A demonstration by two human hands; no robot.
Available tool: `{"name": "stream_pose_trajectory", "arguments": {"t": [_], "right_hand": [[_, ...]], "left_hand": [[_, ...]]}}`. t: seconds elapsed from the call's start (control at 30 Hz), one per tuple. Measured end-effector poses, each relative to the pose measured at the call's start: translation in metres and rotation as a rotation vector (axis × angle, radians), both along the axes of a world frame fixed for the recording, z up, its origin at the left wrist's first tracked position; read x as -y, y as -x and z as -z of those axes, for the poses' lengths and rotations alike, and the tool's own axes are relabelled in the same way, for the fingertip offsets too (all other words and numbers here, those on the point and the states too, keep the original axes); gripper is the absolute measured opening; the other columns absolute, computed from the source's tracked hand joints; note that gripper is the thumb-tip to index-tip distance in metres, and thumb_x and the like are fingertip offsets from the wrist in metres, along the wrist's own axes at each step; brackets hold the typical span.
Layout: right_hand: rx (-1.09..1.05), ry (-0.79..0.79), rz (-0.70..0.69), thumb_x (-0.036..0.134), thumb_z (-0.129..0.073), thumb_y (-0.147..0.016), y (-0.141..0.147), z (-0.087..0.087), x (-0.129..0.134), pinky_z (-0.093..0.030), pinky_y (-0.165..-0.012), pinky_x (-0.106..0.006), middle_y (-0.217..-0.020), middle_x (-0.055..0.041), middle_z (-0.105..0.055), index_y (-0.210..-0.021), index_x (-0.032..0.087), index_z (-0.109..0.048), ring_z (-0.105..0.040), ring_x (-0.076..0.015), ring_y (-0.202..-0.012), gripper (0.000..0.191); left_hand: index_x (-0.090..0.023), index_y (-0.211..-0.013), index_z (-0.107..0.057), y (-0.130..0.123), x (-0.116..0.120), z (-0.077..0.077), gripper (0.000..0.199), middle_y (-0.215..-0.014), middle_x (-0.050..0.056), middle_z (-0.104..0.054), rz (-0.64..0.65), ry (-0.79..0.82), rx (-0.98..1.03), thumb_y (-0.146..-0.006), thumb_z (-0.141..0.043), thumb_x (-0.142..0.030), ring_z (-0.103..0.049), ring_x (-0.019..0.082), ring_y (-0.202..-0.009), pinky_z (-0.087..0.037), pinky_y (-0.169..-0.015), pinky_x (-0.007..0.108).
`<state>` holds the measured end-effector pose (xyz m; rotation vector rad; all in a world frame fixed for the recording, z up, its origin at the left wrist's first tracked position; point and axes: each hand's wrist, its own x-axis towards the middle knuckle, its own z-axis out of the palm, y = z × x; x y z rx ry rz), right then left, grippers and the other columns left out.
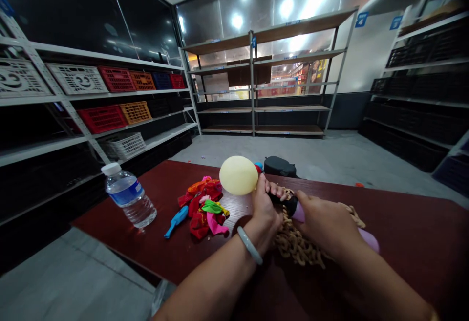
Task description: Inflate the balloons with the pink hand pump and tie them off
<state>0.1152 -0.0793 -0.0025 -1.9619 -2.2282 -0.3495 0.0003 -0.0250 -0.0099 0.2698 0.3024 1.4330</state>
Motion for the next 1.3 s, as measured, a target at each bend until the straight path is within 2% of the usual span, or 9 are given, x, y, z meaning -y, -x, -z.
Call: {"name": "stream_pose_trajectory", "arguments": {"t": [0.1,0.2,0.33,0.43,0.6,0.8,0.97,1.13,1.3], "right_hand": [[-0.053,0.021,-0.026,0.04,-0.052,-0.085,0.003,0.0,-0.001,-0.041,-0.062,-0.035,-0.095,-0.0102,-0.075,-0.121,0.024,-0.059,-0.072,-0.0307,-0.083,0.04],[-0.119,0.056,-0.033,0.047,-0.052,-0.085,-0.004,0.0,-0.007,-0.04,-0.062,-0.035,-0.094,-0.0068,-0.076,-0.129,0.032,-0.056,-0.072,-0.0306,-0.082,0.047],[-0.132,0.114,-0.018,0.056,-0.057,-0.079,-0.035,0.0,-0.017,-0.041,-0.062,-0.036,-0.1,-0.0072,-0.076,-0.127,0.034,-0.061,-0.071,-0.0315,-0.082,0.052],[-0.135,0.1,-0.014,0.057,-0.06,-0.076,-0.06,-0.001,-0.022,-0.042,-0.064,-0.037,-0.107,-0.0073,-0.075,-0.131,0.035,-0.061,-0.07,-0.0318,-0.085,0.059],[-0.019,0.076,0.031,0.054,-0.062,-0.076,-0.069,-0.005,-0.019,-0.037,-0.059,-0.037,-0.102,-0.0104,-0.075,-0.129,0.031,-0.062,-0.068,-0.0324,-0.08,0.058],[0.071,0.04,0.006,0.05,-0.054,-0.08,-0.036,-0.005,-0.008,-0.03,-0.053,-0.033,-0.087,-0.0107,-0.073,-0.115,0.023,-0.062,-0.066,-0.0288,-0.073,0.044],[0.055,0.048,0.01,0.042,-0.055,-0.08,-0.015,0.001,-0.001,-0.033,-0.054,-0.033,-0.087,-0.0095,-0.072,-0.113,0.023,-0.06,-0.068,-0.0287,-0.075,0.038],[0.016,0.048,0.028,0.041,-0.058,-0.08,-0.003,0.0,0.002,-0.036,-0.056,-0.033,-0.09,-0.0108,-0.072,-0.112,0.023,-0.06,-0.069,-0.0301,-0.078,0.036],[-0.053,0.062,-0.002,0.051,-0.053,-0.083,-0.011,-0.004,-0.004,-0.035,-0.056,-0.033,-0.094,-0.0074,-0.074,-0.118,0.029,-0.06,-0.068,-0.0288,-0.078,0.042]], "left_hand": [[-0.019,-0.057,-0.032,0.007,-0.006,-0.002,0.047,-0.045,-0.006,-0.031,0.0,-0.003,-0.05,-0.093,-0.057,-0.037,-0.03,0.008,-0.039,-0.025,-0.043,0.022],[-0.019,-0.058,-0.03,0.024,-0.021,-0.006,0.045,-0.045,-0.007,-0.028,-0.022,0.006,-0.053,-0.095,-0.053,-0.032,-0.027,0.007,-0.037,-0.022,-0.041,0.022],[-0.02,-0.059,-0.028,0.055,-0.043,-0.016,0.041,-0.046,-0.007,-0.027,-0.101,-0.025,0.008,-0.096,-0.046,-0.024,-0.028,0.006,-0.037,-0.022,-0.042,0.021],[-0.02,-0.06,-0.027,0.067,-0.051,-0.019,0.04,-0.046,-0.007,-0.029,-0.189,-0.036,0.033,-0.095,-0.047,-0.022,-0.03,0.007,-0.037,-0.023,-0.043,0.022],[-0.02,-0.06,-0.027,0.055,-0.048,-0.012,0.042,-0.047,-0.007,-0.027,-0.195,-0.02,0.027,-0.095,-0.048,-0.026,-0.032,0.007,-0.04,-0.025,-0.045,0.022],[-0.02,-0.059,-0.028,0.026,-0.037,0.007,0.043,-0.049,-0.007,-0.028,-0.074,0.03,0.039,-0.095,-0.05,-0.027,-0.029,0.006,-0.04,-0.026,-0.046,0.022],[-0.019,-0.059,-0.03,0.001,-0.015,0.016,0.045,-0.05,-0.006,-0.031,0.051,0.072,0.045,-0.095,-0.053,-0.034,-0.034,0.007,-0.043,-0.03,-0.048,0.023],[-0.019,-0.058,-0.03,-0.002,-0.008,0.013,0.048,-0.049,-0.006,-0.029,0.071,0.065,-0.007,-0.094,-0.056,-0.038,-0.033,0.008,-0.044,-0.03,-0.048,0.023],[-0.02,-0.058,-0.029,0.018,-0.018,-0.002,0.047,-0.047,-0.007,-0.027,0.038,-0.001,-0.018,-0.094,-0.055,-0.035,-0.03,0.007,-0.04,-0.025,-0.045,0.023]]}}
